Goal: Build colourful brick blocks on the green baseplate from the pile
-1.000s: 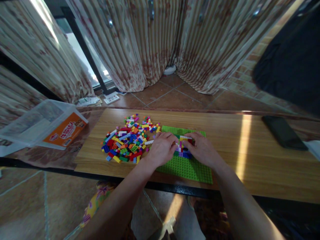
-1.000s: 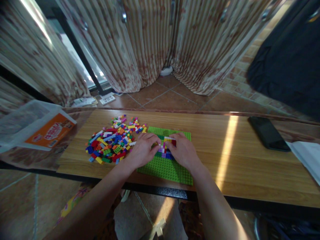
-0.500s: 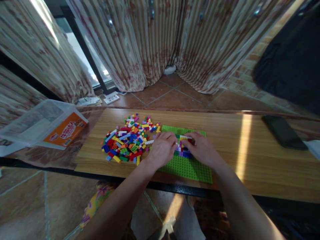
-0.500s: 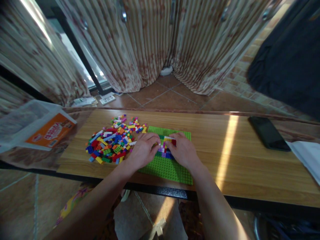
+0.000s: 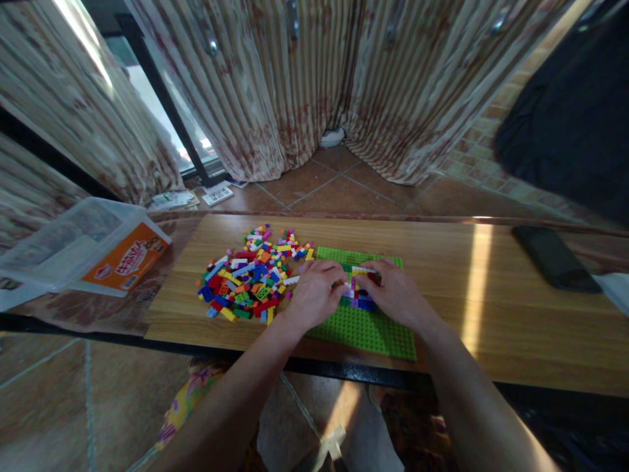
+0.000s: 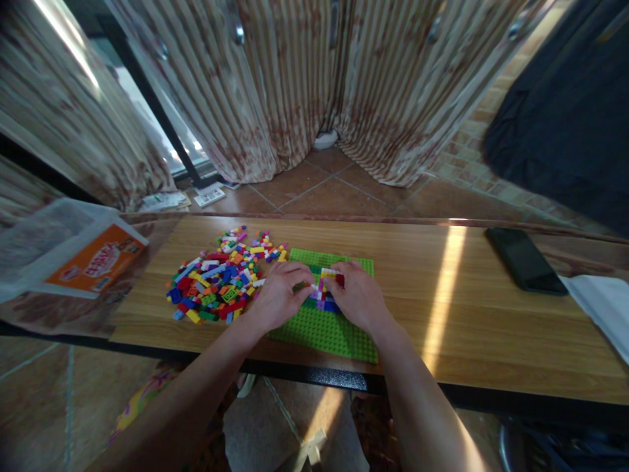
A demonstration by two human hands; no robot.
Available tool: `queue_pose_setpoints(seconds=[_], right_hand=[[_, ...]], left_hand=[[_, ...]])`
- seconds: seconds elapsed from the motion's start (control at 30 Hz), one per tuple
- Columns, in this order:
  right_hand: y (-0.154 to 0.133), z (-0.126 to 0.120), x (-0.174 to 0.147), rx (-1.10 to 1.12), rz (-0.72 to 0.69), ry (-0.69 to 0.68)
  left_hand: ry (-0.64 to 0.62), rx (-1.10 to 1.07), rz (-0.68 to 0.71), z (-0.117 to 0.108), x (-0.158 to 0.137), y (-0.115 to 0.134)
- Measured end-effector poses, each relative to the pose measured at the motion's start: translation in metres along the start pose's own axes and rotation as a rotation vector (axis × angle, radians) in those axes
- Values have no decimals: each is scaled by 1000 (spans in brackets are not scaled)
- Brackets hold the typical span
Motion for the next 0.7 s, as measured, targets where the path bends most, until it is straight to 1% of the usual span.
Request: queue_pose_setpoints(seconds=[0.1,0.3,0.43,0.7], right_hand=[[0,0,0,1,1,-7],[0,0,1,24,8,-25],[-2,1,-2,46,9,5],[-19,5,-6,-1,91,60]], left_hand=[[34,-6,-42,1,-2,2],[33,8,-90,3,-3,6],[37,5,-98,4,-2,6],[46,16,-90,4,-1,7]])
Point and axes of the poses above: each hand's wrist, its own x-axis towards the middle knuckle, its own z-axis out of the palm, y = z × x, the point moved 1 cm from there along x, towards the middle knuckle, and after that the axes turned 8 degrees about x, right-handed, at the moved point
